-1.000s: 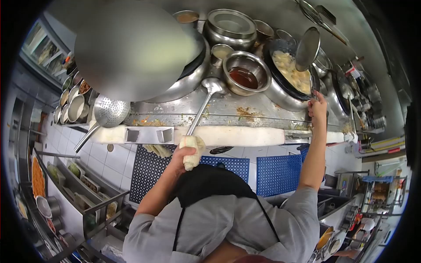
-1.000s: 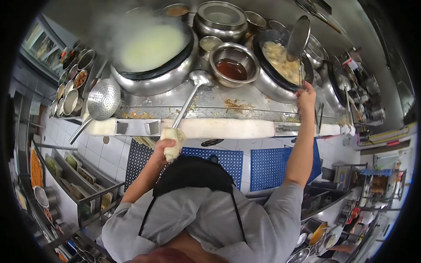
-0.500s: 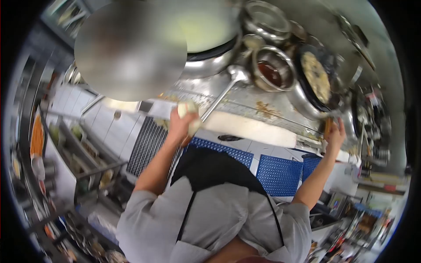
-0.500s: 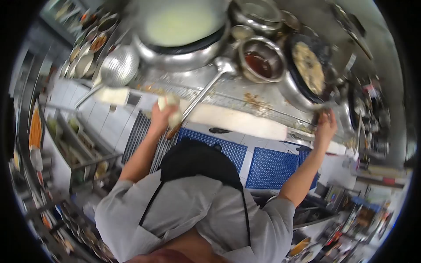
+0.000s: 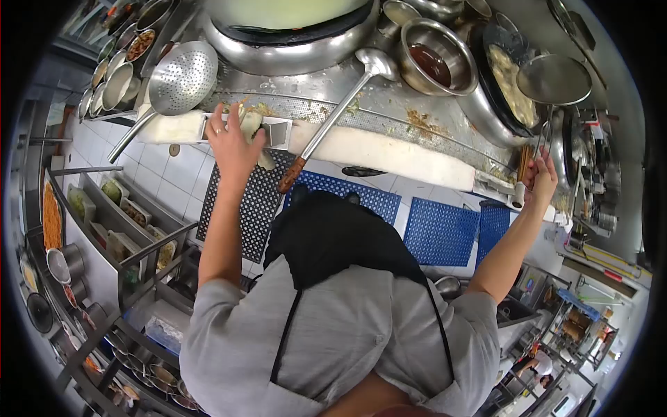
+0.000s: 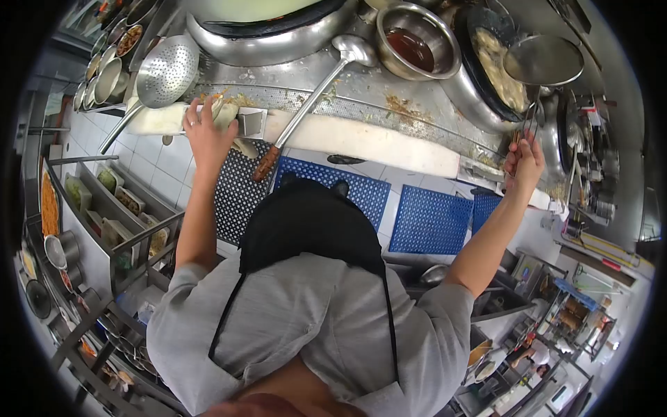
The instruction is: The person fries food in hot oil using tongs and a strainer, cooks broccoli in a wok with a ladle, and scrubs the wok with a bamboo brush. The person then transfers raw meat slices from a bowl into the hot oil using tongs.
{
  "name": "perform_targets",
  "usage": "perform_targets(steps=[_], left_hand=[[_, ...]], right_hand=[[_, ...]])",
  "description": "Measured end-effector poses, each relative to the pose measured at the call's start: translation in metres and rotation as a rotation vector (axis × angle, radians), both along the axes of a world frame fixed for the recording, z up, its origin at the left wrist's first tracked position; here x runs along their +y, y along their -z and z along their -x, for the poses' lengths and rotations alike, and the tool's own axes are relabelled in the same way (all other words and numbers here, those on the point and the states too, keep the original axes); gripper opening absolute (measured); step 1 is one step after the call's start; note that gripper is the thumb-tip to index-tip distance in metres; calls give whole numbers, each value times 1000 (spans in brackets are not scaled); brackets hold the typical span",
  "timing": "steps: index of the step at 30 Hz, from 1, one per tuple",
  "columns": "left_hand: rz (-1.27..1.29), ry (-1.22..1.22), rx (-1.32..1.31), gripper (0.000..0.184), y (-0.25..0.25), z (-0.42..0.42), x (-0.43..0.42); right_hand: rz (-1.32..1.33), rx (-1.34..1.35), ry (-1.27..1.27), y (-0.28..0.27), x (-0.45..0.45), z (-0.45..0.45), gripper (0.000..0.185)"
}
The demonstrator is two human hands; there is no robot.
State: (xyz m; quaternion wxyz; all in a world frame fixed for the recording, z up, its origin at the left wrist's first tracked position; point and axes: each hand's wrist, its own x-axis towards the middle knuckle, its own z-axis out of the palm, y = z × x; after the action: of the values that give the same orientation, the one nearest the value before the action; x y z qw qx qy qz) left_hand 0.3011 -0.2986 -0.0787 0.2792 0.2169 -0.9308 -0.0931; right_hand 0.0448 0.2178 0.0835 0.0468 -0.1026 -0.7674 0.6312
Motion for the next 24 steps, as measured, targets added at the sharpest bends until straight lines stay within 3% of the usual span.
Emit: perform_targets(steps=[1, 3, 4, 5, 7, 9, 11, 13, 15, 16, 17, 20, 22, 24], left_hand=[[-13, 42, 130, 57, -10, 1, 16], [-579, 469, 107, 41, -8, -9, 70], [-839, 646, -108, 36, -8, -8, 97], [-1028, 711, -534, 44, 3, -4, 117], [-977, 847, -698, 56, 74, 10, 146], [-903, 674, -716, 65, 133, 29, 162], [-534, 553, -426, 67, 198, 39, 167], [-605, 498, -686, 71, 188, 56, 162], [-474, 494, -705, 70, 252, 63, 164], [-514, 458, -722, 69, 247, 62, 165], [-461, 460, -800, 71, 273, 63, 165], [-384, 446, -749, 70, 264, 57, 171], [-331, 393, -746, 71, 268, 62, 175], [-388, 308, -690, 71, 232, 60, 179]], right_hand=[[1, -1, 5, 0, -2, -4, 30], [-40, -23, 10, -1, -5, -6, 29], [-70, -35, 23, 0, -9, -7, 29], [-98, -24, 54, -5, -10, -7, 29], [-120, -5, 32, 1, 2, -2, 32], [-140, -4, 65, -7, 3, -3, 35], [-133, -18, 94, -8, 14, 9, 36], [-153, 19, 165, -11, 15, 17, 32], [-269, 56, 174, -6, 24, 32, 26], [-291, 89, 214, -2, 27, 38, 20], [-346, 80, 234, 1, 31, 42, 21], [-562, 29, 324, 22, 49, 61, 27], [-566, 95, 322, 82, 71, 88, 23], [-324, 19, 315, 76, 45, 79, 21]])
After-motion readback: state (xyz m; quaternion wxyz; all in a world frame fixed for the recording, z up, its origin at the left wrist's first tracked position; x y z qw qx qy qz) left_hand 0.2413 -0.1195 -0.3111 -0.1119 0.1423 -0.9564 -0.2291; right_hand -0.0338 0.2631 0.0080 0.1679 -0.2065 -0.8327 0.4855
